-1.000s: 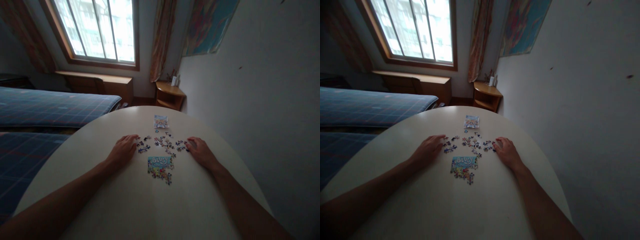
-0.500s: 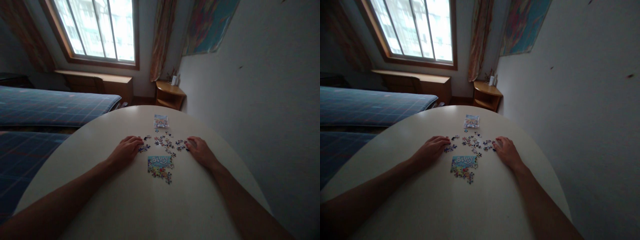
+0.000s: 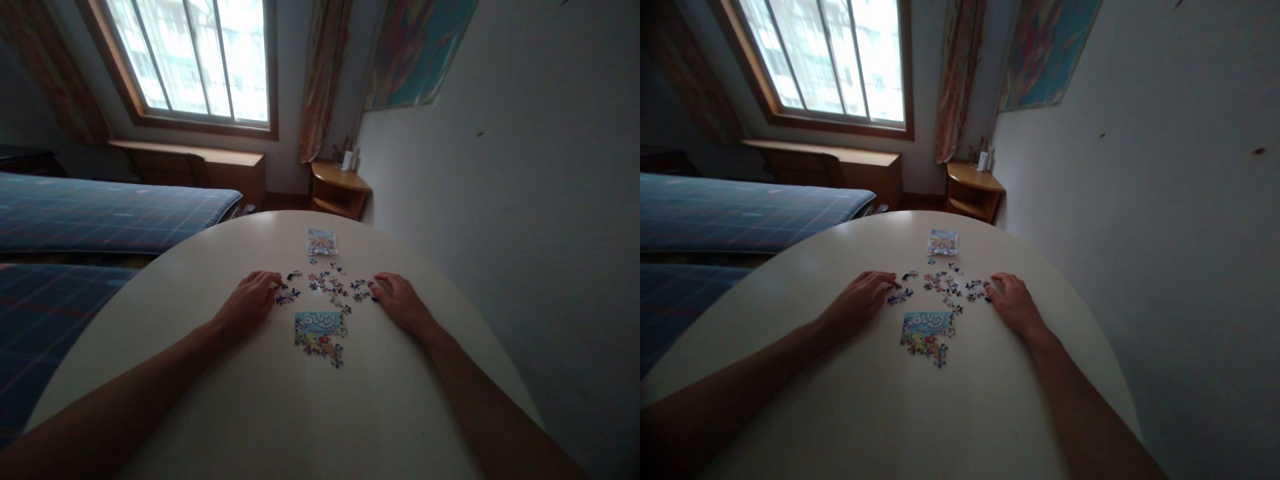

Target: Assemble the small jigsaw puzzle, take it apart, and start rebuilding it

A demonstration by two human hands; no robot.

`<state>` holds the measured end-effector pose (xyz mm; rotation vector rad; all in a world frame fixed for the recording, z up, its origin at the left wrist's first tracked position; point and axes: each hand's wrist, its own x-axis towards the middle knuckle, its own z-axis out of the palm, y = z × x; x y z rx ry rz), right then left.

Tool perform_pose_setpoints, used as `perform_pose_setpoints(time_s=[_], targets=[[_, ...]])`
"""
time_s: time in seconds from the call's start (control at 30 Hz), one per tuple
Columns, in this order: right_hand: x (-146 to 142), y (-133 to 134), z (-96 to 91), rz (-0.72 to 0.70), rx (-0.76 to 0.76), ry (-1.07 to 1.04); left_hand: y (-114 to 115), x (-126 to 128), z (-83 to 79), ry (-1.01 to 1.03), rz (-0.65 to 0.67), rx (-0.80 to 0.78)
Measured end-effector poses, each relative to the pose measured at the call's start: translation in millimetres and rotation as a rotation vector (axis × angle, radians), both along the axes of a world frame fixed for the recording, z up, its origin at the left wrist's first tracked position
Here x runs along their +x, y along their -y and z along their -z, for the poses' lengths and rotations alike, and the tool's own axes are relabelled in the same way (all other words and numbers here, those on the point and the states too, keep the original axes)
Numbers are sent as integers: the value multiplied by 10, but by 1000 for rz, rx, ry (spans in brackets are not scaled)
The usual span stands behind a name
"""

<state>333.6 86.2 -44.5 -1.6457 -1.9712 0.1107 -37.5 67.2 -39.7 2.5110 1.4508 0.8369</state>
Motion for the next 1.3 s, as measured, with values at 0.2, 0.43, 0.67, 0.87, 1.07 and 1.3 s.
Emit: perform_pose_setpoints(time_s=[0.2,0.43,0.67,0.87,1.07,1.3], targets=[[-10,5,-15,-1,-7,0,4,17,-25,-14,79,12],[-4,5,7,-4,11,-8,4,24,-50,-30,102,7],[-20,19,-19,17,-17,-2,11,23,-32,-49,120,-3],[-39,27,-36,26,-32,-7,17,8,11,-131,156,16],[-71,39,-61,17,-17,20,17,4,6,-148,140,15],[-330,158,-181,-187,88,80,3,10,51,-110,168,89]])
